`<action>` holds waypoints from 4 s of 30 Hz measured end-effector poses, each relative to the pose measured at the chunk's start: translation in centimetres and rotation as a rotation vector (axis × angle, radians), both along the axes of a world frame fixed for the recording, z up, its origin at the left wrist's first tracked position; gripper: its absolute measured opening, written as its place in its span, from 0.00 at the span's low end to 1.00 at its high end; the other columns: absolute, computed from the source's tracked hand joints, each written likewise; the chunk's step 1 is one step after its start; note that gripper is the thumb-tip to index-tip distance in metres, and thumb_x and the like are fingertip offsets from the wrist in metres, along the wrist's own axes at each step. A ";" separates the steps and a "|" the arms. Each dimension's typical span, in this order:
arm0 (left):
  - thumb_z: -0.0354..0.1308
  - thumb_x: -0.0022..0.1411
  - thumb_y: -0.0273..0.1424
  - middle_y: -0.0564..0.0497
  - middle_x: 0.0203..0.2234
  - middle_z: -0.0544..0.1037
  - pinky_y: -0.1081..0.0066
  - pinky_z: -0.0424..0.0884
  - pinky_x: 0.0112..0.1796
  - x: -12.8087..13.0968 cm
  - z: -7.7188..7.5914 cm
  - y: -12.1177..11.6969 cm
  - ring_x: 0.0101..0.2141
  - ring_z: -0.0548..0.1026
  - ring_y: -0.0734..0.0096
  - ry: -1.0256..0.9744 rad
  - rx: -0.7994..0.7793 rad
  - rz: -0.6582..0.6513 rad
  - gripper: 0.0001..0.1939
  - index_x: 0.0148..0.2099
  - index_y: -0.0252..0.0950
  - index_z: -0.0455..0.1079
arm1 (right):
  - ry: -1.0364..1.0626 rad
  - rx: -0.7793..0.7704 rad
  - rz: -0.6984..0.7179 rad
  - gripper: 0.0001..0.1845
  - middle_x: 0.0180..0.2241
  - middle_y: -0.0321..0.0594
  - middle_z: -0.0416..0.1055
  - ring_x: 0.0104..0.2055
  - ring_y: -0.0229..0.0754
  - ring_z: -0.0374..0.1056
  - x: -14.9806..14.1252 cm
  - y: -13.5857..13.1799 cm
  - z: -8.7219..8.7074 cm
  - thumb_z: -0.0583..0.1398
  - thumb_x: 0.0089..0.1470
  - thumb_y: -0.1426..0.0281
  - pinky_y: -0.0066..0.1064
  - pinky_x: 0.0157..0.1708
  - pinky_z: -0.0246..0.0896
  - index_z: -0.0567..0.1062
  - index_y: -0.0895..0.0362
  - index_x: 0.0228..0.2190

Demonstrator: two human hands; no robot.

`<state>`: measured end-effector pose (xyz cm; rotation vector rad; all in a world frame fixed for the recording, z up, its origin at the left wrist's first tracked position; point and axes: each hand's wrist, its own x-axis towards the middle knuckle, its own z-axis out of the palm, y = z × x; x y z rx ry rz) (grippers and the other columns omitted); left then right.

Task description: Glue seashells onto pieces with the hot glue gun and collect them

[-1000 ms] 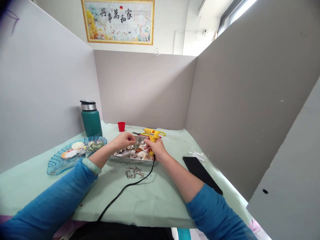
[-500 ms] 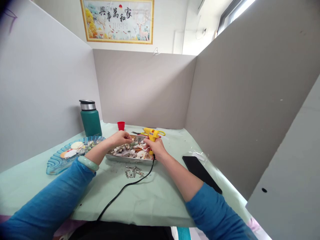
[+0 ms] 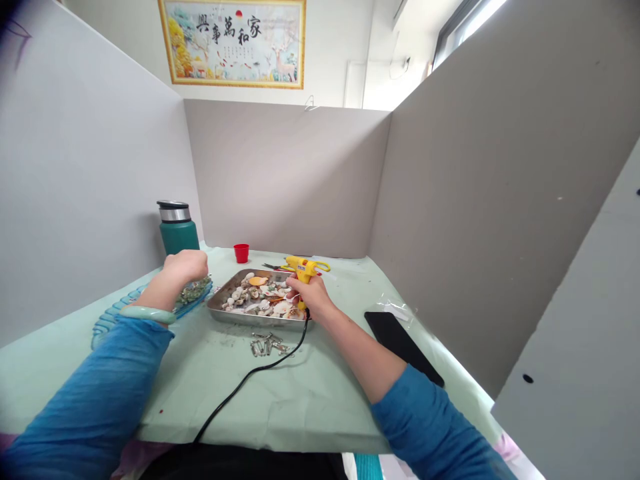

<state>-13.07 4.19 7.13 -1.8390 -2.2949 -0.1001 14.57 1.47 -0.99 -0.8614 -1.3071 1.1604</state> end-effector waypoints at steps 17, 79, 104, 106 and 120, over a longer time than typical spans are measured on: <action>0.52 0.53 0.30 0.43 0.40 0.78 0.70 0.67 0.39 4.5 -1.9 -0.3 0.42 0.74 0.60 0.046 0.062 -0.362 0.15 0.40 0.40 0.76 | -0.001 -0.020 0.008 0.14 0.22 0.33 0.68 0.21 0.33 0.65 -0.1 -0.3 0.4 0.66 0.39 0.67 0.21 0.15 0.59 0.70 0.59 0.28; 0.66 0.45 0.22 0.47 0.27 0.74 0.68 0.73 0.34 8.2 -3.7 -1.3 0.27 0.73 0.73 -1.778 -0.322 -0.714 0.11 0.35 0.29 0.73 | 0.015 -0.006 0.035 0.15 0.24 0.33 0.69 0.21 0.33 0.66 -0.1 -0.3 0.3 0.66 0.39 0.65 0.22 0.15 0.58 0.70 0.58 0.29; 0.56 0.52 0.30 0.41 0.32 0.79 0.69 0.66 0.36 9.3 -5.4 -1.1 0.35 0.75 0.59 -0.065 -0.052 -0.610 0.11 0.34 0.37 0.78 | 0.006 -0.028 0.033 0.12 0.31 0.40 0.75 0.20 0.33 0.68 -0.3 -0.1 0.1 0.62 0.48 0.64 0.23 0.15 0.61 0.71 0.59 0.34; 0.56 0.50 0.30 0.39 0.32 0.79 0.67 0.67 0.36 10.3 -5.8 -1.4 0.35 0.75 0.57 -0.031 -0.061 -0.560 0.10 0.33 0.35 0.78 | 0.008 -0.030 0.041 0.12 0.30 0.40 0.75 0.20 0.33 0.67 -0.3 -0.1 0.1 0.62 0.49 0.64 0.22 0.15 0.60 0.71 0.59 0.33; 0.65 0.48 0.30 0.50 0.22 0.74 0.73 0.70 0.27 7.7 -5.1 0.2 0.24 0.72 0.73 -1.437 -0.304 -0.572 0.08 0.30 0.31 0.72 | 0.006 -0.018 0.034 0.13 0.31 0.41 0.75 0.20 0.33 0.67 -0.2 0.0 0.1 0.64 0.46 0.62 0.23 0.14 0.60 0.71 0.58 0.32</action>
